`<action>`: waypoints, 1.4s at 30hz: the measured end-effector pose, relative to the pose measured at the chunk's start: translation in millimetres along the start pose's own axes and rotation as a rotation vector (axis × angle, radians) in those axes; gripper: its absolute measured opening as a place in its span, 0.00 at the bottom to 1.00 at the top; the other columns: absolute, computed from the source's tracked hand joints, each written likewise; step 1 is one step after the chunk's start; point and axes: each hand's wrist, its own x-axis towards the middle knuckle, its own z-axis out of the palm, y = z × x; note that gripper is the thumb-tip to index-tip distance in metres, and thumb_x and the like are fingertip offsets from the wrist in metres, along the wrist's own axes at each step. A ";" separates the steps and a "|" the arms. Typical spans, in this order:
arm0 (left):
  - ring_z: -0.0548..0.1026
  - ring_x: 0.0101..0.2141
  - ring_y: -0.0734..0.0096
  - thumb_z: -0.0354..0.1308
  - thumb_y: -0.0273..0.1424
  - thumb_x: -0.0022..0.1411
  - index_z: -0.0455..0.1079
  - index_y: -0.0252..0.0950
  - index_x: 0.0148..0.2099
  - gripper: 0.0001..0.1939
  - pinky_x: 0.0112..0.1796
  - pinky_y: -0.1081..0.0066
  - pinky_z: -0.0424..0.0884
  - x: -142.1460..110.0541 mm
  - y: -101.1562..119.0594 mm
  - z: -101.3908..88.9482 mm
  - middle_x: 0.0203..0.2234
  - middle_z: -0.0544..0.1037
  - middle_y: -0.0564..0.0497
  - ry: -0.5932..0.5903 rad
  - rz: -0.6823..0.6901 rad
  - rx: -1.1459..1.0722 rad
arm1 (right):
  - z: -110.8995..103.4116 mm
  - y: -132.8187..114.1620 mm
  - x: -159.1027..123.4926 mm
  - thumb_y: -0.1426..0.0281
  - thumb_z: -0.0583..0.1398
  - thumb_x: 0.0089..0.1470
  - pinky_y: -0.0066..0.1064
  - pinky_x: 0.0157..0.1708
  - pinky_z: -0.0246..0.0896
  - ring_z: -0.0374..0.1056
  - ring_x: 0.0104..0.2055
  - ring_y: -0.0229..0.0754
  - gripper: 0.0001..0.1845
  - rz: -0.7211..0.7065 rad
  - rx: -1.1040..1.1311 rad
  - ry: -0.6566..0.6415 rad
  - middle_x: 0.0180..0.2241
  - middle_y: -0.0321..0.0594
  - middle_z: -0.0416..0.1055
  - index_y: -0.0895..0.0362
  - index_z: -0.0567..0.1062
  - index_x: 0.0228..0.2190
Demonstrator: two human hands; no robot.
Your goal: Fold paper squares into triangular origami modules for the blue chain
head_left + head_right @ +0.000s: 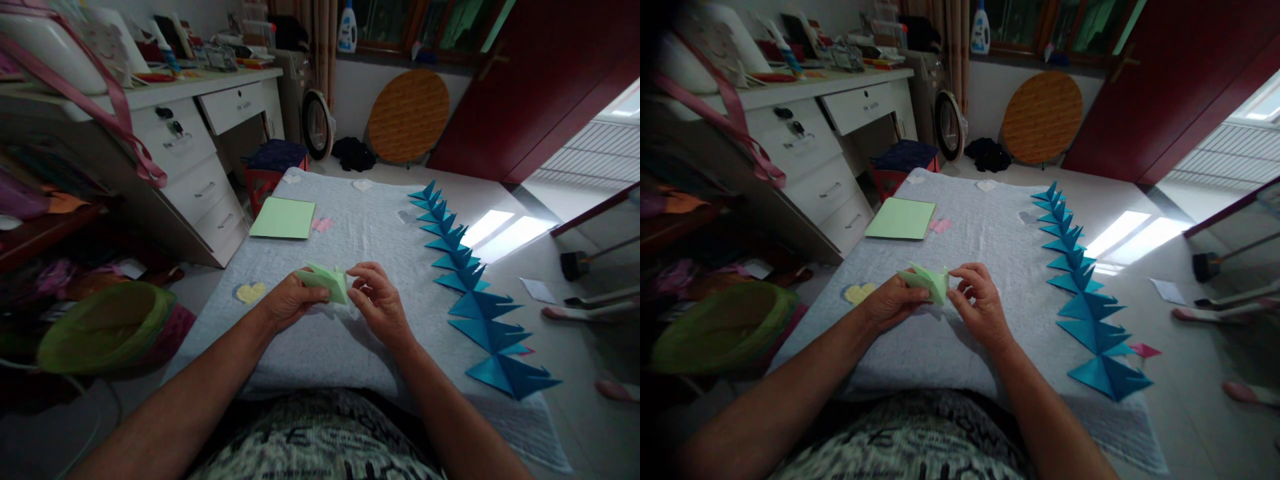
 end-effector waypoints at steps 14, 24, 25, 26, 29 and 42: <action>0.77 0.35 0.71 0.74 0.29 0.49 0.76 0.34 0.44 0.19 0.38 0.72 0.70 -2.0 -4.5 -7.2 0.36 0.81 0.51 0.022 0.114 0.301 | 0.9 2.3 -1.8 0.71 0.62 0.55 0.28 0.27 0.60 0.62 0.26 0.34 0.04 0.060 -0.097 -0.028 0.27 0.32 0.65 0.54 0.70 0.34; 0.73 0.32 0.73 0.70 0.30 0.54 0.79 0.33 0.35 0.07 0.36 0.72 0.67 -4.0 6.9 4.1 0.29 0.78 0.52 -0.006 0.236 0.491 | 1.9 2.4 -1.2 0.73 0.61 0.55 0.28 0.28 0.61 0.64 0.28 0.35 0.03 -0.002 -0.125 -0.070 0.29 0.33 0.66 0.53 0.72 0.34; 0.73 0.31 0.73 0.70 0.31 0.55 0.79 0.32 0.33 0.07 0.35 0.72 0.66 -4.6 7.3 4.3 0.28 0.78 0.52 -0.015 0.238 0.507 | 1.4 1.5 -1.3 0.72 0.61 0.55 0.29 0.29 0.61 0.64 0.28 0.35 0.03 0.002 -0.116 -0.082 0.29 0.33 0.66 0.53 0.72 0.34; 0.72 0.31 0.73 0.69 0.31 0.55 0.79 0.32 0.33 0.07 0.35 0.72 0.66 -5.0 7.4 4.1 0.28 0.78 0.52 -0.022 0.239 0.509 | 0.8 0.6 -1.4 0.71 0.61 0.56 0.29 0.29 0.62 0.64 0.28 0.35 0.02 0.015 -0.096 -0.091 0.28 0.33 0.67 0.53 0.73 0.34; 0.74 0.33 0.71 0.70 0.32 0.54 0.80 0.33 0.34 0.08 0.38 0.71 0.67 -5.6 6.4 3.0 0.31 0.79 0.50 -0.013 0.235 0.472 | -0.1 0.5 -1.3 0.68 0.60 0.58 0.28 0.27 0.62 0.66 0.28 0.36 0.03 0.095 0.029 -0.048 0.29 0.33 0.69 0.53 0.72 0.36; 0.74 0.34 0.69 0.72 0.31 0.51 0.74 0.34 0.27 0.10 0.40 0.67 0.68 -5.6 4.9 6.1 0.29 0.77 0.52 -0.178 0.159 0.359 | -1.5 1.6 0.6 0.70 0.59 0.60 0.29 0.28 0.62 0.66 0.28 0.35 0.07 0.049 -0.108 0.097 0.30 0.35 0.69 0.53 0.78 0.35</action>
